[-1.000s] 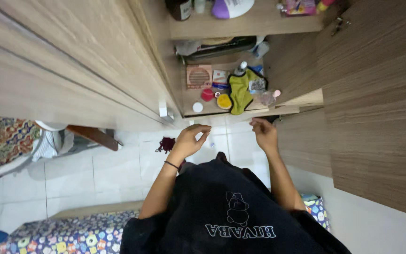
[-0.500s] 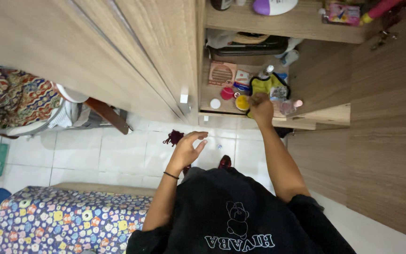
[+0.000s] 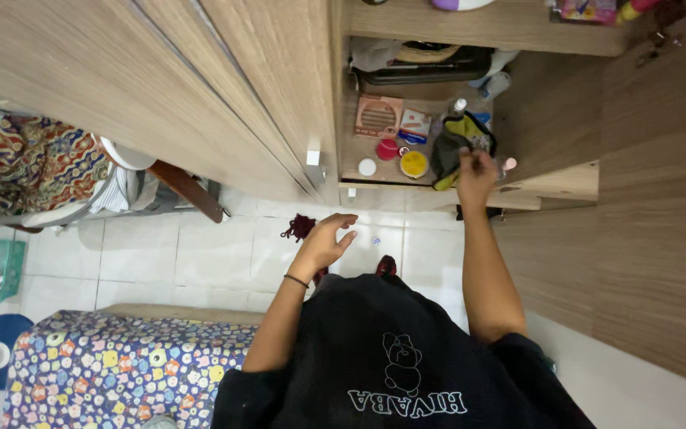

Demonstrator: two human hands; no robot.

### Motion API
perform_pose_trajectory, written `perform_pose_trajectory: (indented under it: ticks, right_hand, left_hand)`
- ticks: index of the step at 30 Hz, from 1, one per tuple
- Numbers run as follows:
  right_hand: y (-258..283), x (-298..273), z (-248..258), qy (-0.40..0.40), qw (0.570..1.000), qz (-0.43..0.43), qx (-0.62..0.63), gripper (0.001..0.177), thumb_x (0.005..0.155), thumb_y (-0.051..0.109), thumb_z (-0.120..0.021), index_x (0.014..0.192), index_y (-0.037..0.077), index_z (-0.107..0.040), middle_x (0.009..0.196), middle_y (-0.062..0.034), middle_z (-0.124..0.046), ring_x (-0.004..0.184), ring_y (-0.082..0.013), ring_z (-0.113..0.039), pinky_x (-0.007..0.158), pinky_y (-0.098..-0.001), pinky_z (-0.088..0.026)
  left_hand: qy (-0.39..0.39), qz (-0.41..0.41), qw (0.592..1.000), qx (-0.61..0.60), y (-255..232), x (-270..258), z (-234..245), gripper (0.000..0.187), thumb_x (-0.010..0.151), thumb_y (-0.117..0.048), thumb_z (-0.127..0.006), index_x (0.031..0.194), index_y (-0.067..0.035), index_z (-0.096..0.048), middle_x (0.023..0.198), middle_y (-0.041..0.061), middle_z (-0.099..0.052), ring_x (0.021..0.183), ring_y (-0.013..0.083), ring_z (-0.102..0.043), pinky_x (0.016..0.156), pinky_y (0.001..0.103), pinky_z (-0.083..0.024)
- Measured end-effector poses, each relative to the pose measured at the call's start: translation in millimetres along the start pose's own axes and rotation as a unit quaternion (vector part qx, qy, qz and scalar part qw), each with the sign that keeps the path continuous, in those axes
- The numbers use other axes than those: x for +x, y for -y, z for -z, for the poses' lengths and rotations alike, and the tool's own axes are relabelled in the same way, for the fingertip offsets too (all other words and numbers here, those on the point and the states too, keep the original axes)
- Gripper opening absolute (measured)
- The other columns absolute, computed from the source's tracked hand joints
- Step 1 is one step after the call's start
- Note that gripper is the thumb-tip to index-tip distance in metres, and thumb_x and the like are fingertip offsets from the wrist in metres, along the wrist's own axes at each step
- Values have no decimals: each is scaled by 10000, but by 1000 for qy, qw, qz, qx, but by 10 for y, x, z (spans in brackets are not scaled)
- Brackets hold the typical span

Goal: The person wipes the surfaces of several small bottles, tubes, and jars with a yellow and gray cloth while standing in front of an open wooden cabinet. The person handles each item one at a time, wiping it and then placing it back on the cabinet shelf.

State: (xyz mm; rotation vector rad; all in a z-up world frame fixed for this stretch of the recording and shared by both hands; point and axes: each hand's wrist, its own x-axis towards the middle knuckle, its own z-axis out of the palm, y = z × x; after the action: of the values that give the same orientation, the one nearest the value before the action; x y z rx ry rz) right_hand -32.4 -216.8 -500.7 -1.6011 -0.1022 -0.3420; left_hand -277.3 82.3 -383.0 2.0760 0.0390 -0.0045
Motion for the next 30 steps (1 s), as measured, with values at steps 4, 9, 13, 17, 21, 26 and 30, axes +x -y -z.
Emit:
perform_pose_trajectory:
  ticks: [4, 9, 13, 17, 21, 26, 30]
  right_hand:
    - [394, -83, 226, -50, 996, -55, 57, 342, 1074, 173, -699, 788, 59, -551, 714, 65, -440, 655, -37, -343, 573, -209, -284]
    - [1045, -177, 320, -46, 971, -3, 236, 230, 1083, 165, -680, 892, 88, -576, 924, 8, -626, 874, -87, -550, 809, -249, -474]
    - [1263, -501, 614, 28, 934, -55, 352, 241, 934, 235, -684, 1114, 85, -632, 1130, -4, -693, 1080, -120, -645, 1001, -298, -532]
    - [1063, -1201, 903, 53, 941, -151, 297, 212, 994, 201, -715, 1132, 100, -589, 1047, 29, -631, 988, -101, -592, 899, -279, -494]
    - [965, -1809, 1152, 62, 984, -146, 83, 255, 1079, 188, -676, 914, 14, -589, 889, 22, -536, 802, -66, -457, 736, -238, -395]
    - [1054, -2263, 1162, 76, 966, -179, 170, 193, 978, 202, -661, 1058, 27, -674, 963, 4, -670, 860, -75, -580, 789, -230, -466]
    - [1155, -2269, 1072, 73, 983, -170, 23, 198, 1049, 187, -666, 984, 1, -674, 936, -10, -622, 844, -74, -508, 758, -228, -411]
  left_hand:
    - [55, 1, 998, 23, 80, 219, -190, 373, 901, -185, -720, 1240, -41, -666, 1172, 156, -709, 1059, 298, -702, 920, 403, -546]
    - [28, -83, 993, 84, 193, 538, -495, 471, 856, -175, -757, 1287, -28, -636, 1349, 198, -617, 1287, 380, -556, 1110, 433, -444]
    - [-71, -66, 990, 102, 342, 855, -685, 782, 844, -133, -749, 1497, 58, -363, 1514, 334, -376, 1408, 490, -357, 1187, 477, -322]
    - [-113, -73, 983, 128, 516, 1034, -787, 876, 810, -83, -743, 1521, 65, -254, 1556, 386, -265, 1437, 534, -288, 1203, 512, -276]
    - [-107, -84, 979, 154, 723, 1160, -866, 882, 808, -24, -712, 1547, 72, -241, 1583, 382, -245, 1458, 514, -274, 1214, 525, -251]
    - [-122, -81, 973, 176, 1027, 1321, -967, 825, 854, -12, -698, 1557, 60, -273, 1571, 304, -352, 1465, 453, -347, 1212, 497, -308]
    - [-118, -52, 975, 180, 1098, 1358, -986, 699, 872, -71, -733, 1483, 8, -403, 1466, 213, -512, 1378, 400, -457, 1176, 490, -342]
